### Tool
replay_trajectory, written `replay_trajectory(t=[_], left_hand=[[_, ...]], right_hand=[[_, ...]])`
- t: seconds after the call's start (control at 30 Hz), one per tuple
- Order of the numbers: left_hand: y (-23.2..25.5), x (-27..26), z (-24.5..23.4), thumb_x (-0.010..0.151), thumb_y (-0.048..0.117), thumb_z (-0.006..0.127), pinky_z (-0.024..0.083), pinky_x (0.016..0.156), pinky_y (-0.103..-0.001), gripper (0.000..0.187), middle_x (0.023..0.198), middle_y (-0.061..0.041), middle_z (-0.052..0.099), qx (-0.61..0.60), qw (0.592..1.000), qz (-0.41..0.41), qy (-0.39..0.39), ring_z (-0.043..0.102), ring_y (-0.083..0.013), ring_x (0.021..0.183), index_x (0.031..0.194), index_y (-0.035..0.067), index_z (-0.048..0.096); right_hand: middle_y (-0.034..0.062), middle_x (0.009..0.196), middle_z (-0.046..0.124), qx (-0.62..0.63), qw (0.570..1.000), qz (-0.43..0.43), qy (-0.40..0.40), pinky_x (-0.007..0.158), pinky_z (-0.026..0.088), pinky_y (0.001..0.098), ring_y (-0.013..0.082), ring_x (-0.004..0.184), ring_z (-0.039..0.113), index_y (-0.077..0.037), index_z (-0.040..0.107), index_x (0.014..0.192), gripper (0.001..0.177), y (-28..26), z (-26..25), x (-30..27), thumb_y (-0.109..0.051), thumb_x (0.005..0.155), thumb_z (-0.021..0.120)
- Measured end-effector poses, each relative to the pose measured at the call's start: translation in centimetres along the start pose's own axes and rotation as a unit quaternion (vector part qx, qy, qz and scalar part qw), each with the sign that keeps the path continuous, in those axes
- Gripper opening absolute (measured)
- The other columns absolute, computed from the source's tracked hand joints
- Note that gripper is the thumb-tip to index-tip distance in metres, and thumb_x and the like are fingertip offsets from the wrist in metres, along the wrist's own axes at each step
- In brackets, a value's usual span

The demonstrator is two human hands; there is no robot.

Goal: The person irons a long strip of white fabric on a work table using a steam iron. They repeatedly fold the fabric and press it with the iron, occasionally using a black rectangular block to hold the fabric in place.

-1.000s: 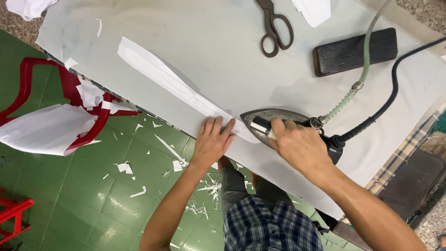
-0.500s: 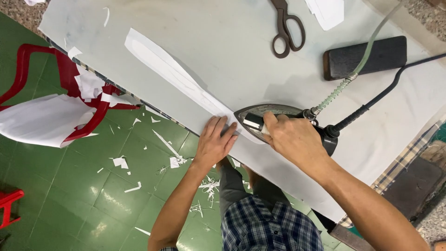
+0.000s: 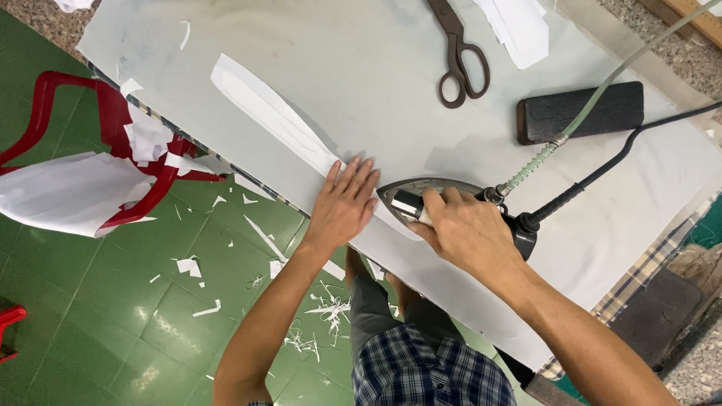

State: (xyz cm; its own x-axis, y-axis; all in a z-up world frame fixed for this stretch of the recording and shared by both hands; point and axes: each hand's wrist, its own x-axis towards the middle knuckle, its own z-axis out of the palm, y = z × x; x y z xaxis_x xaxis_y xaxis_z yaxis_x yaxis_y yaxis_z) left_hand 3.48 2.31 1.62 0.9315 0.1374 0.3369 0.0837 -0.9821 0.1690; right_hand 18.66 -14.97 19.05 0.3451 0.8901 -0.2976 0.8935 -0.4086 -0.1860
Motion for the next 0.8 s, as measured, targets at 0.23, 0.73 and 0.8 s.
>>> replay_trajectory(t=[0.23, 0.73, 0.8], left_hand=[[-0.8, -3.5, -1.2, 0.102, 0.050, 0.049, 0.021, 0.125, -0.053, 0.058, 0.157, -0.008, 0.048, -0.007, 0.998, -0.022, -0.052, 0.041, -0.0287, 0.147, 0.151, 0.020, 0.051], [-2.1, -5.6, 1.5, 0.102, 0.054, 0.038, 0.017, 0.126, -0.051, 0.058, 0.157, -0.006, 0.048, -0.067, 0.997, -0.030, 0.012, 0.039, -0.0256, 0.149, 0.148, 0.023, 0.054], [-2.4, -6.0, 2.4, 0.101, 0.055, 0.037, 0.019, 0.126, -0.052, 0.060, 0.155, -0.007, 0.051, -0.068, 0.997, -0.025, 0.037, 0.043, -0.0268, 0.146, 0.147, 0.021, 0.055]], right_hand=[[0.0114, 0.084, 0.067, 0.009, 1.000, -0.007, -0.012, 0.059, 0.060, 0.0443, 0.0308, 0.069, 0.075, -0.011, 0.053, 0.128, 0.053, 0.6, 2.1, 0.0, -0.054, 0.098, 0.049], [0.0126, 0.068, 0.066, -0.014, 0.999, -0.011, 0.045, 0.054, 0.059, 0.0462, 0.0349, 0.057, 0.073, -0.005, 0.056, 0.102, 0.052, -0.5, 2.5, 3.6, -0.057, 0.098, 0.052], [0.0107, 0.066, 0.066, -0.033, 0.999, -0.022, 0.031, 0.053, 0.059, 0.0434, 0.0320, 0.056, 0.073, -0.008, 0.056, 0.101, 0.048, -0.4, 2.8, 3.7, -0.055, 0.100, 0.047]])
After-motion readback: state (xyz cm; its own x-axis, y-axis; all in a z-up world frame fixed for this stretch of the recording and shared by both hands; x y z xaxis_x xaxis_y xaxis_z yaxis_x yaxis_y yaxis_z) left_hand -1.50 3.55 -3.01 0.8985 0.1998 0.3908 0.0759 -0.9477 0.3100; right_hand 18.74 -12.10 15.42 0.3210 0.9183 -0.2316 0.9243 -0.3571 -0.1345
